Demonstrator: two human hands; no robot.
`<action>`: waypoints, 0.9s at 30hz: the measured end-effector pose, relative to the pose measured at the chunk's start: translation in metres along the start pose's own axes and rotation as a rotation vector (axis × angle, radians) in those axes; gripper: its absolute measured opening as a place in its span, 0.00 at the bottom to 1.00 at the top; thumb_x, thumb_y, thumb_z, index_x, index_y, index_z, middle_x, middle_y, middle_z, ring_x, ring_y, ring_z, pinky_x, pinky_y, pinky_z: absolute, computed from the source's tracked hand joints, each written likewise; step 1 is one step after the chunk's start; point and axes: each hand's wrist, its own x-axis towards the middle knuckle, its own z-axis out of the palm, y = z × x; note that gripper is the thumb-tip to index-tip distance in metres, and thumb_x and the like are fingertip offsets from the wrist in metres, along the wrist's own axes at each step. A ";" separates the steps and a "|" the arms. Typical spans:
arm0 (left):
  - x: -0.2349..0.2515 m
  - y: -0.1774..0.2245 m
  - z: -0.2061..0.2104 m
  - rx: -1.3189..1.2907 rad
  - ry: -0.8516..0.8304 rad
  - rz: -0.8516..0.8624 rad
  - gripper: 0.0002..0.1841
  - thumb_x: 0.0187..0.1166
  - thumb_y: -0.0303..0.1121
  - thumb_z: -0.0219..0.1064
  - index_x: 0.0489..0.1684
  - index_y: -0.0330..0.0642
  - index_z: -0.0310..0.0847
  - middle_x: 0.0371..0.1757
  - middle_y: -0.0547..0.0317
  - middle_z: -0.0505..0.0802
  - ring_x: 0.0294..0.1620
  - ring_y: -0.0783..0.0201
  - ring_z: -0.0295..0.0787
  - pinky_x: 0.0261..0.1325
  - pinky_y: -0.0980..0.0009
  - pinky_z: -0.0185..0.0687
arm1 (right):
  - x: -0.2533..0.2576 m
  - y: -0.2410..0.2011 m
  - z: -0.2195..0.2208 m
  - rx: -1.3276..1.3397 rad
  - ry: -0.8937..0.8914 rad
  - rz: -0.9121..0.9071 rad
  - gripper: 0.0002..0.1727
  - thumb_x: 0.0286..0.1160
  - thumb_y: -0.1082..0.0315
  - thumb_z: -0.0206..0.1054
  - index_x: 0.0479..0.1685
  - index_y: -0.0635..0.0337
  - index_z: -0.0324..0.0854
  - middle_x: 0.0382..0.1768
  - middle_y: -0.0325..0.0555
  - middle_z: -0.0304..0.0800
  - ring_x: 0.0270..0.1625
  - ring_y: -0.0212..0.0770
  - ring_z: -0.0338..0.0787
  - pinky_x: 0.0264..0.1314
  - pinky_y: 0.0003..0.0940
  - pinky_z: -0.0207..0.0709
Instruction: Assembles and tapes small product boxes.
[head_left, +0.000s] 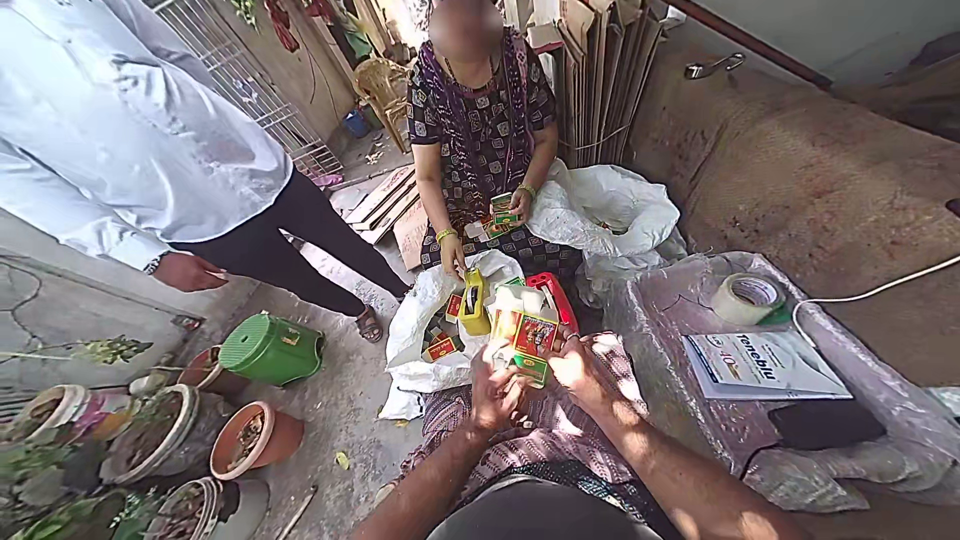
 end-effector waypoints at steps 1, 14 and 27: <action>0.006 0.001 -0.001 -0.042 0.075 -0.152 0.21 0.70 0.46 0.79 0.52 0.40 0.91 0.72 0.42 0.84 0.78 0.49 0.76 0.79 0.51 0.75 | -0.001 0.003 0.002 0.012 -0.002 -0.003 0.44 0.68 0.81 0.72 0.86 0.67 0.53 0.59 0.58 0.88 0.56 0.43 0.93 0.61 0.37 0.88; 0.057 -0.038 0.009 -0.783 0.017 -0.975 0.16 0.79 0.24 0.70 0.64 0.30 0.84 0.55 0.44 0.93 0.51 0.58 0.92 0.55 0.61 0.89 | 0.011 0.003 -0.017 -0.039 0.185 -0.166 0.18 0.85 0.67 0.59 0.67 0.70 0.72 0.56 0.56 0.85 0.58 0.40 0.88 0.64 0.37 0.83; 0.059 -0.007 0.007 -0.637 0.002 -0.601 0.23 0.81 0.26 0.65 0.74 0.27 0.73 0.52 0.44 0.93 0.48 0.59 0.93 0.53 0.61 0.91 | -0.007 -0.012 -0.002 -0.017 0.020 -0.028 0.21 0.87 0.70 0.59 0.75 0.68 0.69 0.62 0.55 0.85 0.61 0.38 0.88 0.65 0.34 0.83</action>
